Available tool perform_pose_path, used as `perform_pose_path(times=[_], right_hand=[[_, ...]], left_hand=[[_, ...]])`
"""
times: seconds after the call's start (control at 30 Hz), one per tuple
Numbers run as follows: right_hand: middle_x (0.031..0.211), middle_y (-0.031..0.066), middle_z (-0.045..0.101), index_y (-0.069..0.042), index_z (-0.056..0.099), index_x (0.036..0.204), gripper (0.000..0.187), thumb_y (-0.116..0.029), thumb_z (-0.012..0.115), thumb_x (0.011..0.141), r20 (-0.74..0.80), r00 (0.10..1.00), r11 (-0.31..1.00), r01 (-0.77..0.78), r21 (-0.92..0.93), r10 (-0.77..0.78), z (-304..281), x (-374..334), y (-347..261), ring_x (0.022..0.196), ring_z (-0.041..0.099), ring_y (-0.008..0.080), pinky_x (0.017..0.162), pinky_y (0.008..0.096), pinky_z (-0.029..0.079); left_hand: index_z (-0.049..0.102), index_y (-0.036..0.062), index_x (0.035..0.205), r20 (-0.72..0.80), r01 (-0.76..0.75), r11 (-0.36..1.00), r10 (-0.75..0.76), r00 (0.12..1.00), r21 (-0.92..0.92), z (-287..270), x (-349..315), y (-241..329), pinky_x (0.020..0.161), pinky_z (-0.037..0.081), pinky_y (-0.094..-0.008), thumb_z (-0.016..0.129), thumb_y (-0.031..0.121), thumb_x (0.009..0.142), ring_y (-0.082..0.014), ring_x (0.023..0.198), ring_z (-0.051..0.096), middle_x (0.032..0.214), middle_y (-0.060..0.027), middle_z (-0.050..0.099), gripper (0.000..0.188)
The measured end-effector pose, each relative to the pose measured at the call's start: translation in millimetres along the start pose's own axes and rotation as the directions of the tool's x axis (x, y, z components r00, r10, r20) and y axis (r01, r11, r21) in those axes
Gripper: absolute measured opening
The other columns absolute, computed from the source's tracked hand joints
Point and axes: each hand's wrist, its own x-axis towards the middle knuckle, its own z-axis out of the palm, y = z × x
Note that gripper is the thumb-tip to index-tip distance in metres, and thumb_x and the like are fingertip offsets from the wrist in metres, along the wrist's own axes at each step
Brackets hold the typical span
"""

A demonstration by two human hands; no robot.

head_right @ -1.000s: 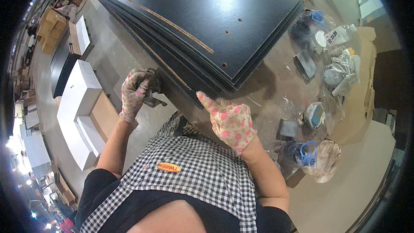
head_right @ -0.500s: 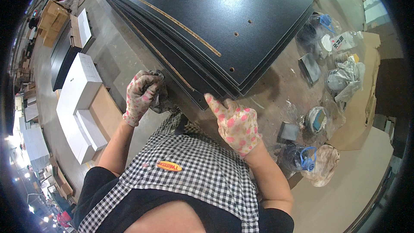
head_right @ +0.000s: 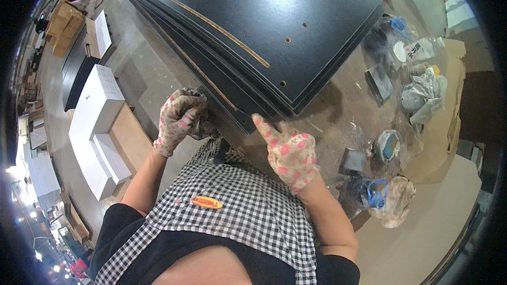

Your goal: The person wipes a black rectangular furniture panel with a cloth, then repeatedly scrapes and wipes the grooved edges. The panel is handled one at a time on a workbench in a workshop.

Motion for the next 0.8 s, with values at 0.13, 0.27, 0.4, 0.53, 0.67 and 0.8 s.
perform_pose_path(times=[0.13,0.27,0.4,0.53,0.67,0.8], right_hand=[[0.078,0.0078,0.058,-0.017,0.057,0.132,0.066,0.0,0.062,0.068,-0.078,0.997,1.0,0.008,0.013,-0.007,9.3,4.0,-3.2,0.056,0.056,0.0216,0.051,0.0322,0.048],[0.07,0.0049,0.053,-0.019,0.056,0.133,0.066,-0.003,0.063,0.069,-0.074,0.996,0.995,0.032,-0.096,-0.039,11.2,4.7,-1.9,0.054,0.054,0.0197,0.048,0.0319,0.046],[0.075,0.0083,0.057,-0.02,0.056,0.132,0.066,-0.001,0.062,0.069,-0.077,0.996,0.999,0.045,-0.002,-0.045,7.9,3.4,1.0,0.055,0.056,0.0213,0.05,0.0332,0.047],[0.079,0.0127,0.062,-0.017,0.058,0.131,0.069,0.007,0.059,0.066,-0.027,0.999,0.999,0.034,-0.016,-0.034,2.3,3.3,-0.7,0.056,0.057,0.0254,0.051,0.0346,0.047],[0.071,0.0051,0.053,-0.019,0.057,0.131,0.061,-0.005,0.063,0.072,0.014,1.0,0.999,0.017,-0.049,-0.017,-4.3,0.2,-6.3,0.055,0.057,0.0204,0.049,0.0323,0.048],[0.07,0.0055,0.055,-0.01,0.058,0.128,0.057,0.001,0.061,0.072,0.015,1.0,0.985,-0.03,0.169,0.027,-5.3,-5.8,-12.7,0.053,0.056,0.019,0.05,0.0305,0.047]], left_hand=[[0.068,0.0042,0.095,0.021,-0.003,1.0,0.002,1.0,0.023,5.1,-0.1,1.1,0.082,0.05,-0.0333,0.066,0.004,0.083,-0.0247,0.095,0.063,0.097,-0.0095,0.065,0.013],[0.068,0.0045,0.096,0.023,-0.027,0.999,0.027,0.999,0.042,6.9,-0.1,2.4,0.082,0.05,-0.0331,0.066,0.005,0.082,-0.0245,0.094,0.063,0.097,-0.0094,0.065,0.014],[0.068,0.0047,0.096,0.02,-0.034,0.998,0.033,0.999,0.043,4.6,-0.1,2.0,0.081,0.05,-0.0333,0.066,0.005,0.082,-0.0246,0.094,0.063,0.096,-0.0094,0.065,0.015],[0.068,0.0044,0.096,0.031,-0.039,0.997,0.037,0.999,0.063,2.5,0.8,-0.1,0.08,0.05,-0.0339,0.066,0.006,0.081,-0.0249,0.093,0.063,0.097,-0.0097,0.065,0.015],[0.068,0.0042,0.096,0.01,-0.074,0.997,0.073,0.997,0.031,2.9,1.4,-1.0,0.079,0.05,-0.0339,0.066,0.005,0.081,-0.0249,0.091,0.063,0.096,-0.0098,0.064,0.015],[0.068,0.0033,0.096,-0.046,-0.058,0.998,0.057,0.997,-0.009,0.5,-0.5,1.6,0.077,0.05,-0.0327,0.067,0.005,0.08,-0.0239,0.087,0.063,0.093,-0.0094,0.064,0.015]])
